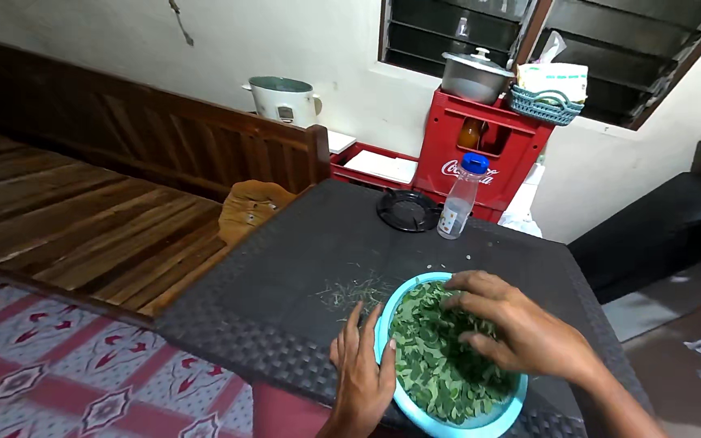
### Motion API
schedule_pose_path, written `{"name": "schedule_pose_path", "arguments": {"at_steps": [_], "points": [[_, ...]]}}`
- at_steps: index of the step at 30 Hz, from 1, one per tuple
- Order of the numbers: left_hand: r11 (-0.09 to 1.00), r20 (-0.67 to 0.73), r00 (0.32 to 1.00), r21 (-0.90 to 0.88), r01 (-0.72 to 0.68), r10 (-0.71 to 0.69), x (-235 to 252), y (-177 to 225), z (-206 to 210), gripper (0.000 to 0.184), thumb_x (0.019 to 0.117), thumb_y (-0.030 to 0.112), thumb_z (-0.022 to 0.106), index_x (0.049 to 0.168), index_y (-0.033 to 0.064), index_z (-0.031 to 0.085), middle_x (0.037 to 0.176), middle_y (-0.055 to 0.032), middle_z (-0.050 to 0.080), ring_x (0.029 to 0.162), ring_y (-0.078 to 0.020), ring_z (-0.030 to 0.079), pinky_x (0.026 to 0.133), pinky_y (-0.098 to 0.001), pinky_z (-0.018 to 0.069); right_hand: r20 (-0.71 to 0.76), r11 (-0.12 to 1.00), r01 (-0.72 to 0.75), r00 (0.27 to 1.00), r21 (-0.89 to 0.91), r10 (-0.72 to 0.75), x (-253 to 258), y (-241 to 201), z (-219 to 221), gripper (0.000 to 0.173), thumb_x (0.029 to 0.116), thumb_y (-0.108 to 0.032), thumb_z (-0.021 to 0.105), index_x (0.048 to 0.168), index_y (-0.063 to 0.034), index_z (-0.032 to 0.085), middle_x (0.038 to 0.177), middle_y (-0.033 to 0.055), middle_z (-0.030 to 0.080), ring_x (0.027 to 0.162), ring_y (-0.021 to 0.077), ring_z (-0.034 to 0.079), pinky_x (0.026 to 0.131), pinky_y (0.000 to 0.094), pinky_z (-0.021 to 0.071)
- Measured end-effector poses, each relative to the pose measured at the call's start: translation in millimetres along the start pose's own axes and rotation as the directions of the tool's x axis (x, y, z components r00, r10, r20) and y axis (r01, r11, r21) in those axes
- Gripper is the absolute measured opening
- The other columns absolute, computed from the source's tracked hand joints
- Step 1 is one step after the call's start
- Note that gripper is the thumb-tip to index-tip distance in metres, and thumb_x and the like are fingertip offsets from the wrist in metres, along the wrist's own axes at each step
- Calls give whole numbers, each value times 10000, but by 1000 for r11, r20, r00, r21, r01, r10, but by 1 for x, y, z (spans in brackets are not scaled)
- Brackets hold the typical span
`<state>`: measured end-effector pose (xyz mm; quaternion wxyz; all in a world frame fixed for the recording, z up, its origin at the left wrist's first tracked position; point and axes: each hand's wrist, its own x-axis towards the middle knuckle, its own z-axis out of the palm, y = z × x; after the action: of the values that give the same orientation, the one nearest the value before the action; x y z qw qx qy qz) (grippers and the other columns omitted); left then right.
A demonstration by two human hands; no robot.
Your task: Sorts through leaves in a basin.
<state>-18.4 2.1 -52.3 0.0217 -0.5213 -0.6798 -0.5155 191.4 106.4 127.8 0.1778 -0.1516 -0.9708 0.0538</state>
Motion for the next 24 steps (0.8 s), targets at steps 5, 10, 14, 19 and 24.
{"name": "schedule_pose_path", "arguments": {"at_steps": [5,10,14,19,24], "points": [[1000,-18,1000,-23,-3,2,-2,-1,2,589,959,398,486,1443,67,544,1525,-221,466,1342,-406,489,1020,-686,332,197,975,151,973,-161,-118,6,-29,49,684,653,-328,916,1284,-217,673,1435,86,587,1385,323,502,1148,581,402],[999,13,1000,-43,19,-19,-1,6,-6,599,948,397,513,1433,47,553,1530,-268,437,1318,-457,488,1020,-696,327,91,976,64,995,-208,-46,-6,-24,36,407,789,-260,814,1182,-222,716,1345,28,648,1333,263,555,1118,575,432],[999,11,1000,-43,-26,26,5,9,-13,389,923,450,564,1134,159,713,1506,-246,465,1283,-423,511,1022,-654,325,-171,966,-155,978,-206,121,-37,9,-5,95,924,-303,645,956,-247,715,1249,-49,672,1273,191,574,1077,500,458],[990,22,991,-48,-129,130,10,9,-11,291,949,447,564,886,241,760,1459,-172,553,1398,-387,439,1077,-652,271,-175,972,-219,964,-90,201,-78,14,35,165,940,-381,632,876,-263,728,1399,-33,617,1444,267,429,1151,581,369],[978,89,974,-40,-206,209,10,18,-6,275,944,474,582,880,285,772,1456,-127,566,1414,-355,430,1092,-634,281,-342,907,-384,887,-171,311,-87,7,78,261,874,-530,694,990,-300,731,1480,50,561,1466,382,377,1110,687,329]]}}
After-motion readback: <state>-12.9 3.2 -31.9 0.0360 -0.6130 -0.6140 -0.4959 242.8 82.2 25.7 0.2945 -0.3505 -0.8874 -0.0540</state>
